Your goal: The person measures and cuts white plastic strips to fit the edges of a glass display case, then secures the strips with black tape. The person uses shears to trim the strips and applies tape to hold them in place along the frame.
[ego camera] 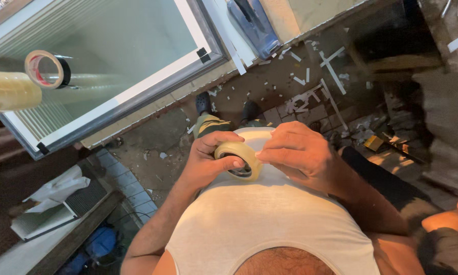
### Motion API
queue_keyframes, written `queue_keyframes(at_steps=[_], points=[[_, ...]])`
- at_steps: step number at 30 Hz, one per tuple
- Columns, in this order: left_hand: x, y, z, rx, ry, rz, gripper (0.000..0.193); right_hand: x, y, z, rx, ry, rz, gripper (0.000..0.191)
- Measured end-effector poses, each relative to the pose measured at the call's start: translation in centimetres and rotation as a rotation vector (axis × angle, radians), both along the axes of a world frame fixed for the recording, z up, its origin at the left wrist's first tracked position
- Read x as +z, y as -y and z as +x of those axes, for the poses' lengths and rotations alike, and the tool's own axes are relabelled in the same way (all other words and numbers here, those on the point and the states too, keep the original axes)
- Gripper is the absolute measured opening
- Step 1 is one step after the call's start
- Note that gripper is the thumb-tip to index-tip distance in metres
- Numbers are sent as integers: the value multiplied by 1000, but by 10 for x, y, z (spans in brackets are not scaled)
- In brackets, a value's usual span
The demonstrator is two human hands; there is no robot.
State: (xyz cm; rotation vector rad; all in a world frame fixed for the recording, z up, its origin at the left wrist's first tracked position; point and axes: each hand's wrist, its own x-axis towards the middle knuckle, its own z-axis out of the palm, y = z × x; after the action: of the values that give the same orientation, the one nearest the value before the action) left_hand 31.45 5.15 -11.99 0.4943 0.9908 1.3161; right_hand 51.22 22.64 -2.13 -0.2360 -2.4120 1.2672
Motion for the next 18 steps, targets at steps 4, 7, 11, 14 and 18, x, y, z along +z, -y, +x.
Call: queue_keyframes(at_steps=[4, 7, 11, 14, 18], points=[[7, -8, 14, -17, -14, 9, 42, -2, -14, 9, 49, 50, -131, 20], [8, -12, 21, -26, -21, -8, 41, -8, -16, 14, 93, 59, -123, 17], [6, -11, 29, -25, 43, -32, 41, -21, -9, 15, 102, 38, 32, 23], [4, -8, 35, -6, 32, -51, 42, -26, -6, 19, 101, 32, -5, 24], [3, -5, 40, 29, 23, -41, 41, -21, -3, 34, 19, -40, -83, 30]])
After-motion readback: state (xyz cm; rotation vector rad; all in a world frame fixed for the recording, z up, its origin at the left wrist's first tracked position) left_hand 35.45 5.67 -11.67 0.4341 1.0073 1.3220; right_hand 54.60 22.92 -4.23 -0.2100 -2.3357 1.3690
